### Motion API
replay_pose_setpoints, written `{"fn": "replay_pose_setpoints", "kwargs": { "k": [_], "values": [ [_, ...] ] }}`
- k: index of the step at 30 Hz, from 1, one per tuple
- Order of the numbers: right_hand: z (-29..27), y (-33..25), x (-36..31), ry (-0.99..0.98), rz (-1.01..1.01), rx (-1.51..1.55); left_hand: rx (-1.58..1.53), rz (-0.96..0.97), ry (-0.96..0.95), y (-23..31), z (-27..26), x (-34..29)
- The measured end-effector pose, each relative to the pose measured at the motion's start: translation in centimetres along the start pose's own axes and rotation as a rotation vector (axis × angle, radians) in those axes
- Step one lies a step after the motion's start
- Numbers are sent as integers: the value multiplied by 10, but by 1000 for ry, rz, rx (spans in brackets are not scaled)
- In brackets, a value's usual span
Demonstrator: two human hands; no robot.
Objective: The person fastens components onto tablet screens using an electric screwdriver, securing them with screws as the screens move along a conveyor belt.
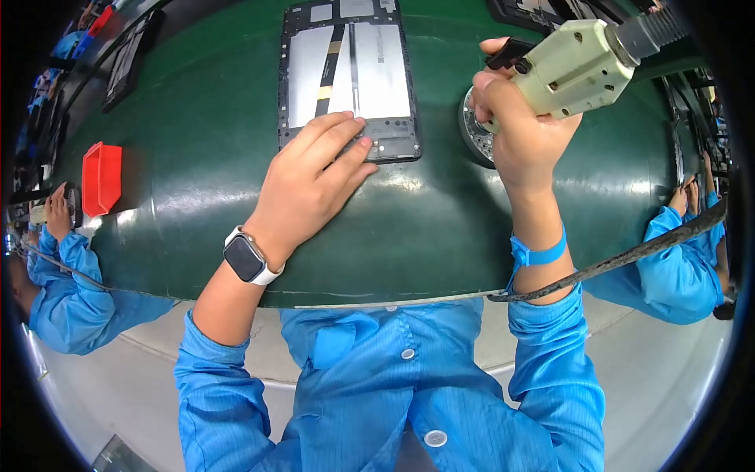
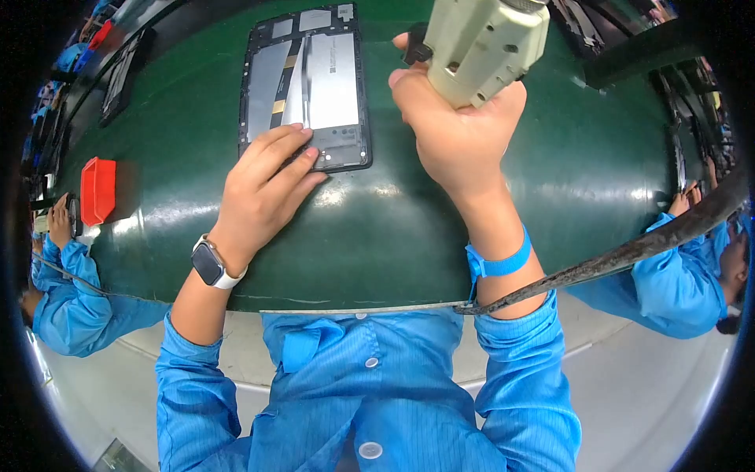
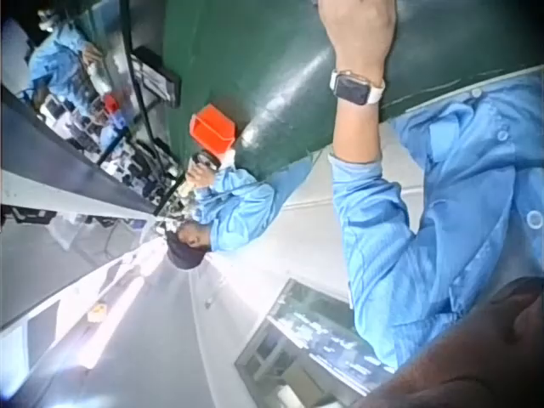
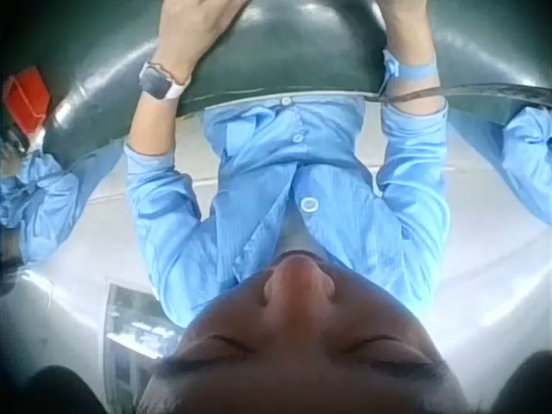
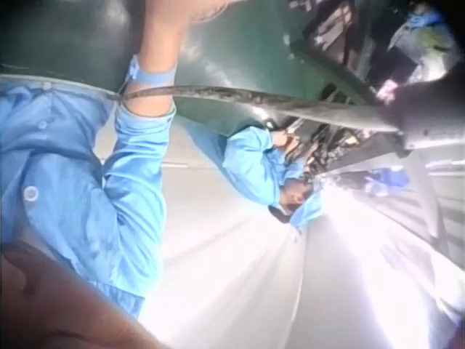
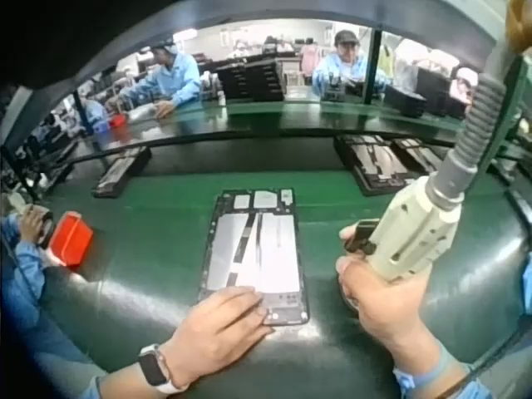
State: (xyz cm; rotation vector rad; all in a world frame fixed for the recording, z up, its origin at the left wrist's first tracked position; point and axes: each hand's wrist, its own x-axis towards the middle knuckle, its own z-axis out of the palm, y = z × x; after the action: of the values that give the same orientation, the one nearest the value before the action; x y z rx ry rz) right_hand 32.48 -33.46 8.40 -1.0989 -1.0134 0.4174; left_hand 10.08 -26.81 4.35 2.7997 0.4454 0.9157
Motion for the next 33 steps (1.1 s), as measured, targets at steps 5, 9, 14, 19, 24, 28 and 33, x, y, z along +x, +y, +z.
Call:
{"fn": "replay_pose_setpoints", "kwargs": {
  "k": [5,9,14,19,24,28,33],
  "values": [
    [-2,1,0,0,-29,-29,-47,-11,14,-1,1,2],
    [-4,1,1,-31,-83,-47,-179,-97,23,-3,-3,6],
    [-6,-2,1,-20,-89,-27,-147,-68,-8,2,-2,6],
    [-7,-3,-2,0,-47,-24,-43,-34,9,9,3,2],
    [-6,-6,-4,16,-56,7,-188,-225,1,10,-4,14],
    [-8,-5,-5,17,-53,33,-354,-379,-188,0,-12,34],
    [-9,-7,-5,30,-75,21,-451,-481,-284,-6,-18,40]
  ]
}}
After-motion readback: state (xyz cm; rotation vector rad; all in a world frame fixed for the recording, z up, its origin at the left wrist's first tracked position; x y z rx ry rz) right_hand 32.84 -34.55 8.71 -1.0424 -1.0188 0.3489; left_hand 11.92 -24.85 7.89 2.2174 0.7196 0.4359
